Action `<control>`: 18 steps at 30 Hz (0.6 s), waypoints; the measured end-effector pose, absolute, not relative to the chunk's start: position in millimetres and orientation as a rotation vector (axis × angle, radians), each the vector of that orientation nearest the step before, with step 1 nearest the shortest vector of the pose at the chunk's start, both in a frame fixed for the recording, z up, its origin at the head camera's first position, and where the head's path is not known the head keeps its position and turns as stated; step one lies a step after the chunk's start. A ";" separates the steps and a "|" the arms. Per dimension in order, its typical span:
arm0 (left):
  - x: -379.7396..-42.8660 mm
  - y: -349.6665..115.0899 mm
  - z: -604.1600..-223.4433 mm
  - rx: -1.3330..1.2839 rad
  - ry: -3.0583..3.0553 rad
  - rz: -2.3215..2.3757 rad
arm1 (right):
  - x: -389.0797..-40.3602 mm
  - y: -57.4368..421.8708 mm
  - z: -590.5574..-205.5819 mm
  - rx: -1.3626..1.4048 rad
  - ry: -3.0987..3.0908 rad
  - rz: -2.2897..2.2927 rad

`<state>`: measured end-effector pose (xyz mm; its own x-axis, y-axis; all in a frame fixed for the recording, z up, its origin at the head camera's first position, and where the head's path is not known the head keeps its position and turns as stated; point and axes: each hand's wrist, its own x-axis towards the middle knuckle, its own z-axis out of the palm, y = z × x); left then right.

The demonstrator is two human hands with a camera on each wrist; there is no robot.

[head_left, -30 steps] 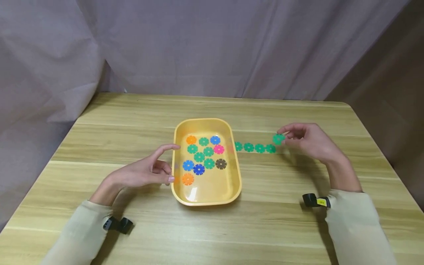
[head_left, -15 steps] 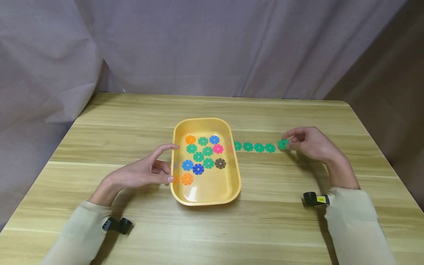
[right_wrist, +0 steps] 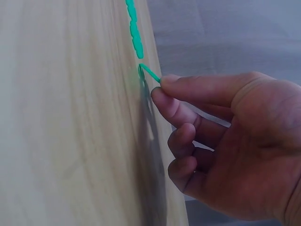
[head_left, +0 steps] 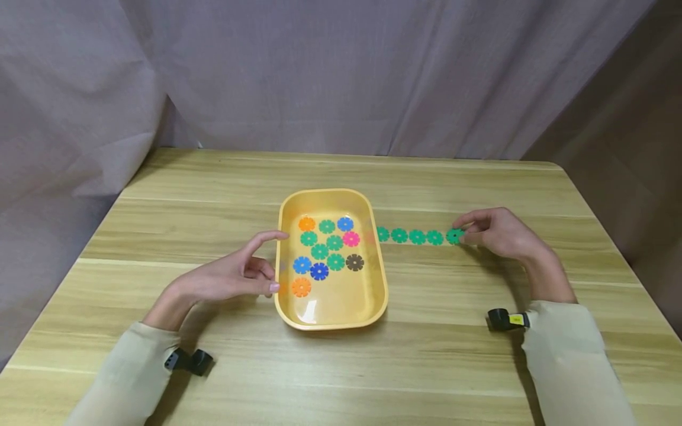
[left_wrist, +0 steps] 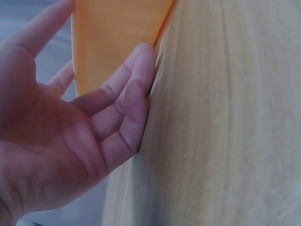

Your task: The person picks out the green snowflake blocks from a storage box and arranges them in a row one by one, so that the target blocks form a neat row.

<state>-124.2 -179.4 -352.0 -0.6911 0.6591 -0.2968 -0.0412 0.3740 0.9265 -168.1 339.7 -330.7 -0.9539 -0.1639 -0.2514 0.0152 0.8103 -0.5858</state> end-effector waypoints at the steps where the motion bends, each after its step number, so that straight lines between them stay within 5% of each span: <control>1: -124.4 -179.4 -351.9 0.532 1.977 1.359 | -168.2 339.8 -331.2 -0.115 2.706 -0.881; 18: -124.7 -179.4 -352.4 0.534 1.987 1.358 | -168.8 340.6 -336.3 -0.158 2.702 -0.897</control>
<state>-124.7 -179.4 -352.4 -0.6960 0.6558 -0.2923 -0.0340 0.3765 0.9258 -168.8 340.6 -336.3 -0.9522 -0.1929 -0.2369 -0.0130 0.8003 -0.5995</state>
